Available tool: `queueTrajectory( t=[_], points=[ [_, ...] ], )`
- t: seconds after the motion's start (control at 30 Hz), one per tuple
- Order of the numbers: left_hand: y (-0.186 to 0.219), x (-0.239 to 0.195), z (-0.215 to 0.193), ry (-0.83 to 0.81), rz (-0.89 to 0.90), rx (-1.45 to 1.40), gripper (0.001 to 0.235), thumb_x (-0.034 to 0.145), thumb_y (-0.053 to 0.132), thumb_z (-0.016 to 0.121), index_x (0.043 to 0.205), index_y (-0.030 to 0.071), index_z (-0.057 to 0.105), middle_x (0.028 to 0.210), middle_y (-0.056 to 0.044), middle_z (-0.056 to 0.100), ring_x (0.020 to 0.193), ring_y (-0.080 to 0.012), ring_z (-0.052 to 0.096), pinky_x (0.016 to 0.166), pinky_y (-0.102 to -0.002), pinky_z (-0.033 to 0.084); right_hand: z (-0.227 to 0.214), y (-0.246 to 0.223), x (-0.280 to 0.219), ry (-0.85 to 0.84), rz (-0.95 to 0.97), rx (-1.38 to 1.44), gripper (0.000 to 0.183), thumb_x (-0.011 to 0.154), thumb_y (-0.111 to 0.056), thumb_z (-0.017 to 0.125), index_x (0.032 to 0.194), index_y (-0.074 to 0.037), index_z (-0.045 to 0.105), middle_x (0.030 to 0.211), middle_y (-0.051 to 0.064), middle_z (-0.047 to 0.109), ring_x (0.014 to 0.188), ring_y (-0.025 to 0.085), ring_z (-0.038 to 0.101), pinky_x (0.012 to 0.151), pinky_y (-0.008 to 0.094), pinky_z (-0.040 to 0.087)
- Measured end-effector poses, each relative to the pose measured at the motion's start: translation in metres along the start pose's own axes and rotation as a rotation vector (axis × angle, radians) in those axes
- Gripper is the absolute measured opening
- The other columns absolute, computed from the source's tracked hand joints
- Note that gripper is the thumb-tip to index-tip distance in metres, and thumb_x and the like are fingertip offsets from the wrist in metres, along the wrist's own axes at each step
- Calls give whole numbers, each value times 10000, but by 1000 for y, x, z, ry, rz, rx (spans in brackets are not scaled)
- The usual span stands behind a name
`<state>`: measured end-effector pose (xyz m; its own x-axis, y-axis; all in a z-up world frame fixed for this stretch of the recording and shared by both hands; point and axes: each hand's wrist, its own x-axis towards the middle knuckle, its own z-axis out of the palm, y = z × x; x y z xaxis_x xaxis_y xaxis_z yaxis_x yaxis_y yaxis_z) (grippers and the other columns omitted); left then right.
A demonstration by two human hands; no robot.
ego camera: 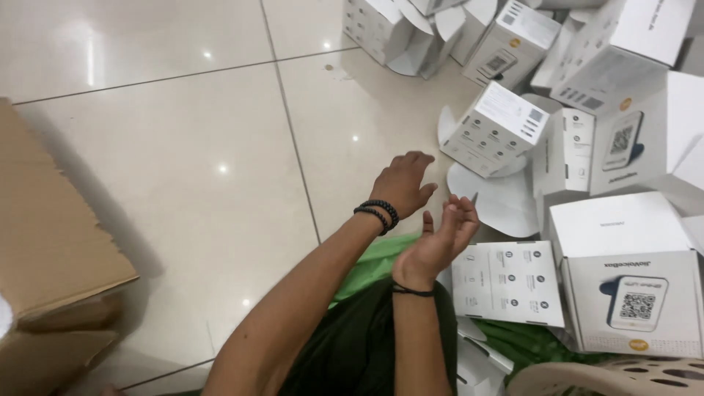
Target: The person places instruction manuals into product boxes and closes them.
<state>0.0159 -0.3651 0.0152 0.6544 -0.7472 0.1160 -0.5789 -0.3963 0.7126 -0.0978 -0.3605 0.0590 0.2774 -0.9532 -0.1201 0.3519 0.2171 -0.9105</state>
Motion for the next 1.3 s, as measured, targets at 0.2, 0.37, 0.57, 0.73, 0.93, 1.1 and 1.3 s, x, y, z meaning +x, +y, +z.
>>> queueTrajectory(
  t=[0.2,0.37,0.57,0.73,0.93,1.1,1.3],
  points=[
    [38,103,26,167,176,137,941,726,339,899,1487,94,401,1547,-148,399,1441,-344,388,1116,-484,429,11,5,12,108,115,75,260,995,-233,542,1244,-160,518,1234,-20,570,1154,122,527,957,365,433],
    [66,174,33,37,328,396,1253,538,396,969,1563,137,296,1629,-144,259,1506,-353,236,1175,-563,297,18,15,23,36,115,147,301,1000,-194,544,1293,-144,498,1241,7,553,1160,132,522,990,358,432],
    [56,175,21,-253,280,618,1235,564,329,971,1548,141,249,1593,-125,296,1466,-314,261,1202,-594,209,20,9,29,32,145,136,301,998,-177,535,1293,-136,488,1217,5,563,1139,123,532,963,326,451],
    [15,84,-34,-99,359,496,976,639,153,882,1492,99,413,1466,-134,460,1360,-324,454,1042,-504,463,17,7,25,20,59,108,303,989,-166,529,1288,-131,498,1229,7,574,1130,111,538,925,302,458],
    [-52,-74,-118,86,371,556,696,791,84,739,1430,56,464,1485,-167,466,1405,-356,432,1112,-478,428,17,7,3,-28,-194,-57,263,1034,-164,547,1291,-112,521,1246,13,556,1116,139,505,953,310,435],
    [-114,-192,-172,80,214,885,661,798,77,697,1410,208,484,1599,-91,353,1489,-284,336,1204,-472,374,15,28,-11,-305,-181,-296,339,1003,-154,621,1315,-55,530,1305,92,508,1288,237,473,1137,387,386],
    [-150,-256,-190,239,-611,-157,548,1018,312,553,1507,132,383,1590,-120,404,1421,-301,476,1082,-448,497,32,63,-51,-802,343,-776,656,945,-335,668,1510,-113,419,1522,131,420,1434,258,353,1128,404,351]
  ],
)
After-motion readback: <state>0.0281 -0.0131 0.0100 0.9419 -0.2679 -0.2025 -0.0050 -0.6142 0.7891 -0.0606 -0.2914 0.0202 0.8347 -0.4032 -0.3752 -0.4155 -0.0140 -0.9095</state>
